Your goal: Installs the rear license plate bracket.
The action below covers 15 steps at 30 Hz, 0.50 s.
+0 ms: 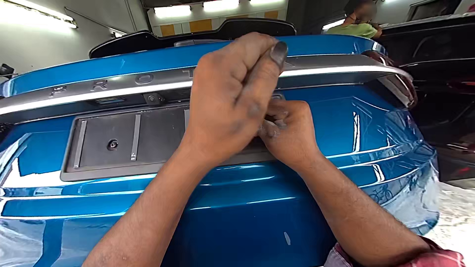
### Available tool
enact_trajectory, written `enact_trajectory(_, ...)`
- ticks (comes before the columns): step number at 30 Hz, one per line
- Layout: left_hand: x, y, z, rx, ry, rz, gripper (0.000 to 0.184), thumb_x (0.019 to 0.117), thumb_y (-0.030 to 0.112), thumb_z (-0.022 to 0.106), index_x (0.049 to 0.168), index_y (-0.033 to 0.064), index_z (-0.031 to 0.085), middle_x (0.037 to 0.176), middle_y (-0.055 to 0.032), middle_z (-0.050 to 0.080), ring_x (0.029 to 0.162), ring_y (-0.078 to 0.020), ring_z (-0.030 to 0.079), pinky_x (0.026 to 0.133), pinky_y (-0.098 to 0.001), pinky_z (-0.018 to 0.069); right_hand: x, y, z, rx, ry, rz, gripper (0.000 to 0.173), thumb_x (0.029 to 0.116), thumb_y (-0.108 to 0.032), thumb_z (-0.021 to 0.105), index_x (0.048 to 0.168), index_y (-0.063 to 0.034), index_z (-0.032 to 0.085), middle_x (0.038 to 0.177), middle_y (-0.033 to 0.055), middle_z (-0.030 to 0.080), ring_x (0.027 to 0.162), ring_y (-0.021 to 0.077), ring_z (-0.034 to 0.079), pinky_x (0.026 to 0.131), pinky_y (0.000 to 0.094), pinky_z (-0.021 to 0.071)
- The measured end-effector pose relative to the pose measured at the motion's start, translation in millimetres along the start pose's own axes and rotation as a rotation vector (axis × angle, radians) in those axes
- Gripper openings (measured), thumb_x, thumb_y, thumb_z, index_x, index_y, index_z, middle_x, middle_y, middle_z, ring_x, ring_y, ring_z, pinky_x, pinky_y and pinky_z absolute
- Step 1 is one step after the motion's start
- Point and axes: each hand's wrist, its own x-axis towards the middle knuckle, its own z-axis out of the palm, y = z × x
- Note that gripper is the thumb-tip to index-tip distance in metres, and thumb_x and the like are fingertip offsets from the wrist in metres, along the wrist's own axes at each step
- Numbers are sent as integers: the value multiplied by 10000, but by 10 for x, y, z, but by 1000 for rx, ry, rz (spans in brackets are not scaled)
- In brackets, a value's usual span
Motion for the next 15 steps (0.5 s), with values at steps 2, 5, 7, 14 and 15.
enact_trajectory(2,49,-148,-31,-366,-33,-141,243,1083,31,417,1014,-35,641,873,-67,703,815,-145,702,792,-324,618,12,28,11,-11,-36,-10,260,976,-317,692,794,-132,711,680,-69,637,585,-18,562,532,185,454)
enact_trajectory(5,114,-271,-84,-722,-158,-356,306,1109,121,318,980,52,587,816,-36,630,766,-130,639,774,-304,574,4,43,32,-47,-54,-41,303,973,-353,692,771,-128,700,709,-46,645,629,5,581,568,209,463)
enact_trajectory(7,194,-284,-66,-806,-290,-413,342,1104,135,300,957,67,601,768,-9,587,715,-105,595,723,-276,543,-3,43,16,-69,-49,-79,304,979,-330,686,773,-107,704,747,-25,658,678,12,592,613,212,470)
enact_trajectory(14,64,-76,173,-461,54,-367,135,1052,88,560,1057,-31,623,818,-91,668,719,-169,678,672,-318,621,-2,40,1,-87,-8,-20,357,965,-342,685,675,-138,641,646,-61,581,594,-3,524,554,223,408)
enact_trajectory(15,27,-65,182,-392,98,-290,112,1008,64,631,1045,-41,636,838,-94,679,730,-171,693,677,-329,635,-1,38,6,-98,1,-43,365,966,-335,682,670,-129,629,643,-51,575,596,10,523,557,234,411)
